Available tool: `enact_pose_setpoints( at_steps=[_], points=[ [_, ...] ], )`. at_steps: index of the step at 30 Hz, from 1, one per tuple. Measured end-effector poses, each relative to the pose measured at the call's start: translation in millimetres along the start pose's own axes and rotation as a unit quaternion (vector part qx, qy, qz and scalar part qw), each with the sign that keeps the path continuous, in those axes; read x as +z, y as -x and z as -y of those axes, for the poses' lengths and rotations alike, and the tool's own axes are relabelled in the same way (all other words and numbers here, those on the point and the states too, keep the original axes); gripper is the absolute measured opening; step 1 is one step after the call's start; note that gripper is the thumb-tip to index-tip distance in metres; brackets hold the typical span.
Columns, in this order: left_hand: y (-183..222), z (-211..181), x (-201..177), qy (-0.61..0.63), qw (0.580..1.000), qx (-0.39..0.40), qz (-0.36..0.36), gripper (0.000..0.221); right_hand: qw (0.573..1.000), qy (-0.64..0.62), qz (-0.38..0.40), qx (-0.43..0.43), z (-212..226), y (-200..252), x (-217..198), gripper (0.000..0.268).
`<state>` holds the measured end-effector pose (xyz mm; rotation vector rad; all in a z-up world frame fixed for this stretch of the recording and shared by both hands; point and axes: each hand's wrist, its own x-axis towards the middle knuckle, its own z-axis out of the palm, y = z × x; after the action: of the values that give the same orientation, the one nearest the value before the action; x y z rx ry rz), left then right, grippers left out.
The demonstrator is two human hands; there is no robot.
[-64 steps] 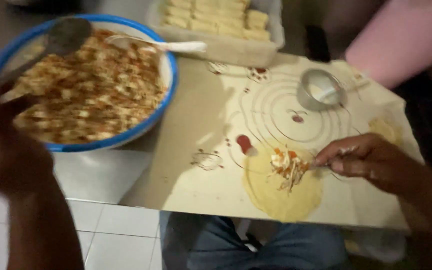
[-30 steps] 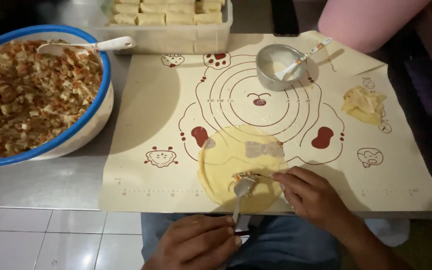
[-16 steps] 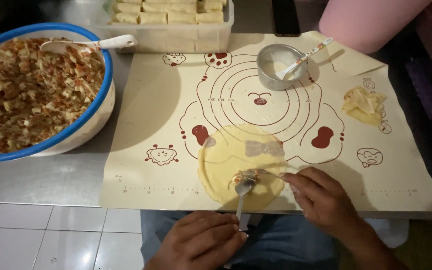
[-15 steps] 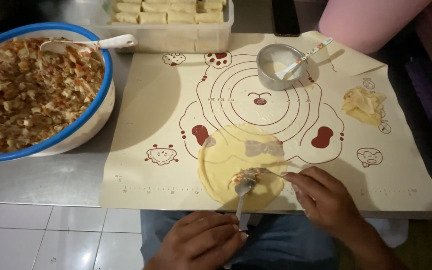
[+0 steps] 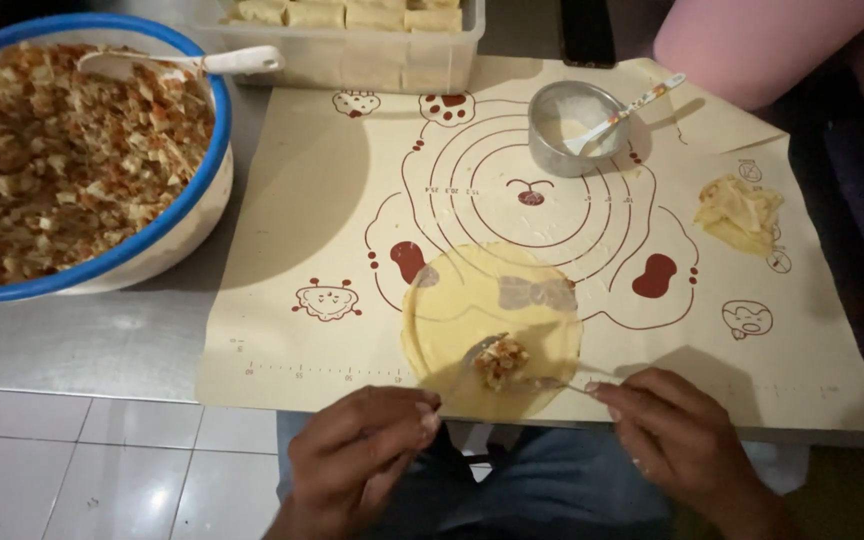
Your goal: The person is assembling pastries by placing filling onto dough circles and folding them on a prep mat.
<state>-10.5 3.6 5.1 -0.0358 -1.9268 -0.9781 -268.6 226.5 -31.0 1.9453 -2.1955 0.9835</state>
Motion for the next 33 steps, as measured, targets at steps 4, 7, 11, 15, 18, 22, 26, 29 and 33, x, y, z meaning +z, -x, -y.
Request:
enact_pose_setpoints(
  at_steps=[4, 7, 11, 15, 18, 22, 26, 29, 33],
  points=[
    [11, 20, 9, -0.010, 1.000, -0.005, -0.021, 0.011, 0.998, -0.014, 0.025, -0.055, -1, 2, 8, 0.030],
    [14, 27, 9, -0.002, 1.000, -0.023, -0.008, 0.017, 0.998, 0.007, 0.024, -0.064, 1, -4, 13, 0.031],
    [14, 35, 13, 0.025, 0.999, -0.024, -0.017, 0.012, 0.998, 0.000, 0.016, -0.053, -2, -9, 21, 0.036],
    [9, 35, 12, 0.006, 1.000, -0.028, -0.001, 0.012, 0.999, 0.012, 0.014, -0.042, 2, -14, 24, 0.036],
    [8, 37, 12, 0.038, 0.999, -0.014, -0.003, 0.012, 0.999, 0.020, 0.002, -0.035, 7, -16, 23, 0.035],
    [6, 33, 6, 0.011, 1.000, 0.016, -0.019, 0.011, 0.999, 0.028, -0.034, 0.016, 18, -19, 13, 0.029],
    [2, 27, -10, 0.008, 0.999, 0.026, -0.042, 0.011, 0.999, 0.036, -0.008, 0.033, 3, -14, 17, 0.038],
    [-3, 19, -32, 0.008, 0.998, 0.013, -0.055, 0.014, 0.995, 0.036, -0.035, 0.084, 12, -26, 9, 0.028],
    [-9, 22, -58, -0.066, 0.983, 0.065, -0.158, 0.009, 0.992, 0.091, -0.079, 0.039, 9, -68, -14, 0.021]
  ],
)
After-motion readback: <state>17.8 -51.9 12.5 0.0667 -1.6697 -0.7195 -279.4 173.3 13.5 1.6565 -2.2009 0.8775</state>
